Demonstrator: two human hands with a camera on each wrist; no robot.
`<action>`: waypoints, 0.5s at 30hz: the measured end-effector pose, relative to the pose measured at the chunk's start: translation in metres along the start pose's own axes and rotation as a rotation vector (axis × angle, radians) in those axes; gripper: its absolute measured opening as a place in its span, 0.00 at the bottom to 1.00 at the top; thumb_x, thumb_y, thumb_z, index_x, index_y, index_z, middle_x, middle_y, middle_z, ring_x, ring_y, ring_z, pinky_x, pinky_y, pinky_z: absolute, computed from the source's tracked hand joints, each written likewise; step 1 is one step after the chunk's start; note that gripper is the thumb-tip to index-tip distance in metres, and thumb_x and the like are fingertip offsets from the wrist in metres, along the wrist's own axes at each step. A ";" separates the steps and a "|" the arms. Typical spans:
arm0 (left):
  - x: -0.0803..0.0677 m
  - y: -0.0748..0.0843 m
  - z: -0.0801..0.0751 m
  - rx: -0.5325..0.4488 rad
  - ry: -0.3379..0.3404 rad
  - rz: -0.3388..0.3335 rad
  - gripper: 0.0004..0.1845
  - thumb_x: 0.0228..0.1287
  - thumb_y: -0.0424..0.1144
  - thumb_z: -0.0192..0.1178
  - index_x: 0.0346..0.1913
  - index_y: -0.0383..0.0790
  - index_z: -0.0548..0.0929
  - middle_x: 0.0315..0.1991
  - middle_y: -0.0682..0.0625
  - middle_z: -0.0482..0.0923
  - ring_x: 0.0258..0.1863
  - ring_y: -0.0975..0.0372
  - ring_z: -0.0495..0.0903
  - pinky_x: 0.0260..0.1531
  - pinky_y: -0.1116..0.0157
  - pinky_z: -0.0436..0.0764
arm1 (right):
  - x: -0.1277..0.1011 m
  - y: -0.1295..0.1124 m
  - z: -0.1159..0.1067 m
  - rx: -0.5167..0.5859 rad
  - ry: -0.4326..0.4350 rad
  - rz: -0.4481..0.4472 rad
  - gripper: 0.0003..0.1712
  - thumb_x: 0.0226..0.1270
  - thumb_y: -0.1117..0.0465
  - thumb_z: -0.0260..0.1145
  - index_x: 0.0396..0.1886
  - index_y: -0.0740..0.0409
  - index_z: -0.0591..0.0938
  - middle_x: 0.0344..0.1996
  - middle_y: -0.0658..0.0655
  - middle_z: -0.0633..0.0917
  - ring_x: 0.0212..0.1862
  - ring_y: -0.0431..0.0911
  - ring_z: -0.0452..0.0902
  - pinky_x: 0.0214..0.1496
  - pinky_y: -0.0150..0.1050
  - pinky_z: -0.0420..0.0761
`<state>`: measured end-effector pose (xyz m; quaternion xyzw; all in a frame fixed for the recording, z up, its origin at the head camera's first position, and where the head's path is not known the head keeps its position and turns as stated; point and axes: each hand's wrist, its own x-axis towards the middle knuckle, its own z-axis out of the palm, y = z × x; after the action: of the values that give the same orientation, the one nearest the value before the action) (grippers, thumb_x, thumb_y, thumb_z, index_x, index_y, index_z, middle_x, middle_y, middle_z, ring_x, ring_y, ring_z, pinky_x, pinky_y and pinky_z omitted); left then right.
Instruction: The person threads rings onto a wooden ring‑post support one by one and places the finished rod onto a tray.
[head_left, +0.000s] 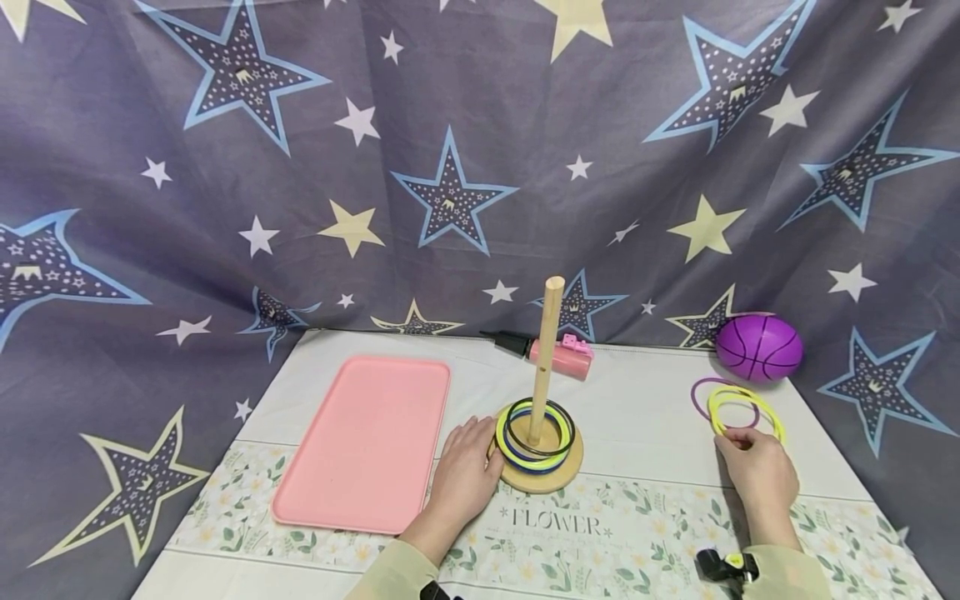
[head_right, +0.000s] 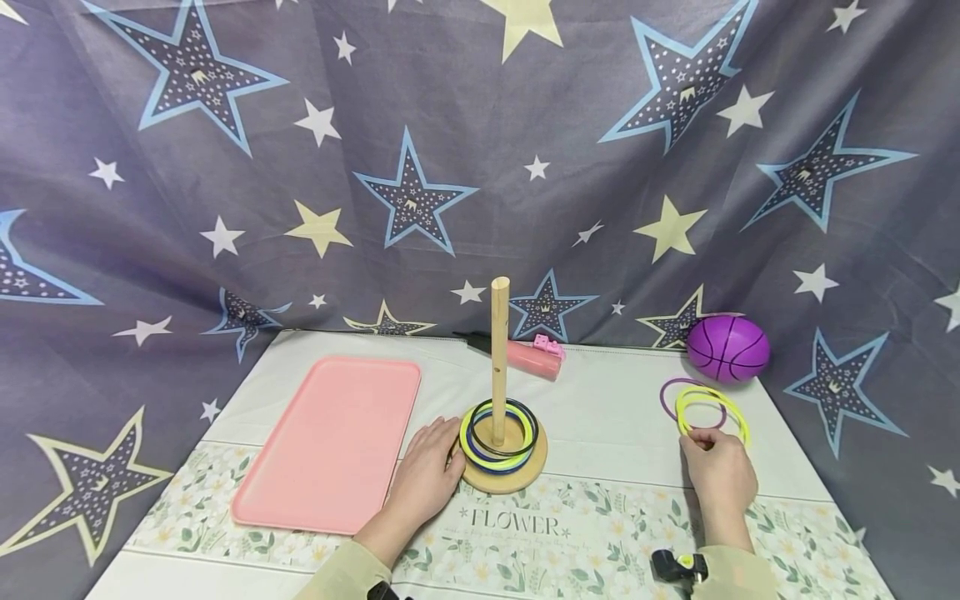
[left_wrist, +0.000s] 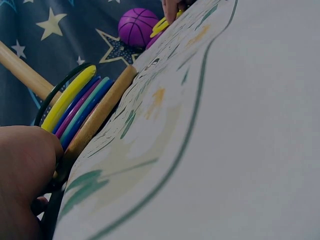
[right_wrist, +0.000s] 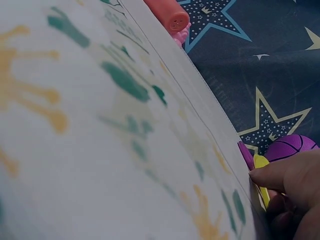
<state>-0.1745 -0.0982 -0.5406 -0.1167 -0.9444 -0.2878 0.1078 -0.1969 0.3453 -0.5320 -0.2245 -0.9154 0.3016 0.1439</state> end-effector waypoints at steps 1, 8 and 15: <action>0.000 0.000 0.000 0.002 0.001 0.000 0.27 0.81 0.40 0.62 0.78 0.36 0.78 0.77 0.38 0.76 0.81 0.42 0.68 0.84 0.42 0.58 | 0.000 0.000 0.000 0.000 -0.001 0.003 0.18 0.76 0.52 0.72 0.51 0.63 0.91 0.39 0.63 0.90 0.44 0.66 0.85 0.36 0.56 0.74; 0.000 0.000 0.001 0.008 -0.008 -0.008 0.28 0.82 0.41 0.61 0.78 0.37 0.78 0.77 0.39 0.76 0.82 0.43 0.67 0.85 0.42 0.57 | -0.003 -0.002 0.000 0.018 0.010 0.019 0.20 0.77 0.52 0.70 0.52 0.65 0.90 0.41 0.65 0.90 0.45 0.66 0.84 0.37 0.56 0.74; 0.000 -0.001 0.001 0.008 -0.007 -0.005 0.28 0.81 0.40 0.61 0.78 0.35 0.78 0.77 0.39 0.76 0.82 0.42 0.67 0.85 0.42 0.57 | -0.004 -0.003 -0.001 0.074 0.069 0.032 0.19 0.79 0.52 0.69 0.53 0.65 0.90 0.44 0.68 0.87 0.48 0.65 0.82 0.39 0.55 0.73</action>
<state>-0.1751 -0.0978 -0.5420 -0.1150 -0.9461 -0.2840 0.1045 -0.1941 0.3415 -0.5293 -0.2438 -0.8945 0.3294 0.1786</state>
